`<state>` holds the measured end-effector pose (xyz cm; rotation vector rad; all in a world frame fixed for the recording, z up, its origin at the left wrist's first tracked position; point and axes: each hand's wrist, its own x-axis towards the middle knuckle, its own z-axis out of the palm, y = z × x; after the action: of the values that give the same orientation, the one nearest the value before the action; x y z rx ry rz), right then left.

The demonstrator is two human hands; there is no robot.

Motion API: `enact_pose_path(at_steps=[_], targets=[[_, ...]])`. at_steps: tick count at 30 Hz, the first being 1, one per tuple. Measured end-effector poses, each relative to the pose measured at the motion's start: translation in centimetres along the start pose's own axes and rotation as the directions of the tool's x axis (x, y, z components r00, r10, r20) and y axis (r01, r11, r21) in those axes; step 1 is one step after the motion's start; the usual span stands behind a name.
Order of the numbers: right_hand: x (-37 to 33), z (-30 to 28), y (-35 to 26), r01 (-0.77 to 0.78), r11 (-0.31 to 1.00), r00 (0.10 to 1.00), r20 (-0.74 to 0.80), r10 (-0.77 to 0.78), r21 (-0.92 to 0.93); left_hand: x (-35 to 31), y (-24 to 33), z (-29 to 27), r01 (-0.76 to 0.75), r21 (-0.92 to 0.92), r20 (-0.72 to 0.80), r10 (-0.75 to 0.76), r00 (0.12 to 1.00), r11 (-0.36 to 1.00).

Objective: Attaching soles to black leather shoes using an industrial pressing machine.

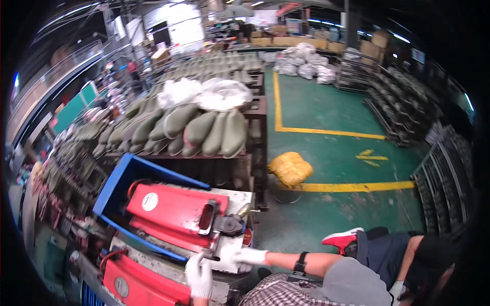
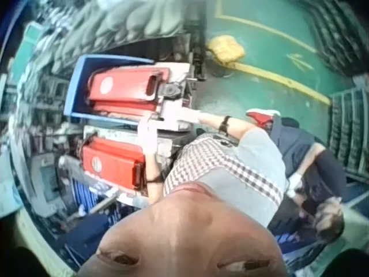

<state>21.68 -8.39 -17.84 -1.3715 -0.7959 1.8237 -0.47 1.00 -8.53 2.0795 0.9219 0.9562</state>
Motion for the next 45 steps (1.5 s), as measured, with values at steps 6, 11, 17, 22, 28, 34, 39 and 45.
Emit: enact_pose_path(at_steps=[6,11,17,22,28,34,39,45], targets=[[3.5,10.4,1.9,0.437,0.754,0.880,0.406,-0.247,-0.490,-10.9,4.1,-10.4,0.276,0.213,-0.249,-0.221,0.943,0.937],[-0.6,17.7,-0.7,0.266,0.719,0.887,0.455,0.077,-0.642,-17.4,4.1,-13.9,0.236,0.663,-0.006,-0.310,0.951,0.711],[5.4,19.7,5.8,0.463,0.506,0.884,0.424,-0.199,-0.727,-13.1,4.3,-12.8,0.443,0.744,-0.042,-0.626,0.779,0.501],[-1.0,20.7,1.2,0.261,0.455,0.963,0.195,-0.187,-0.852,-13.7,3.0,-13.5,0.487,0.697,-0.039,-0.650,0.759,0.526],[-1.1,20.9,2.0,0.239,0.465,0.964,0.151,-0.219,-0.853,-13.5,3.7,-13.6,0.490,0.687,-0.021,-0.658,0.752,0.537],[0.7,20.7,1.8,0.256,0.445,0.966,0.241,-0.090,-0.858,-13.2,1.1,-14.3,0.440,0.635,0.089,-0.627,0.774,0.635],[0.4,20.9,1.3,0.398,0.417,0.913,0.397,-0.093,-0.817,-14.2,-6.4,-14.4,0.600,0.338,0.119,-0.666,0.737,0.725],[-0.8,21.1,2.1,0.361,0.408,0.931,0.295,-0.216,-0.839,-13.9,-4.3,-13.6,0.465,0.491,0.015,-0.541,0.841,0.737]])
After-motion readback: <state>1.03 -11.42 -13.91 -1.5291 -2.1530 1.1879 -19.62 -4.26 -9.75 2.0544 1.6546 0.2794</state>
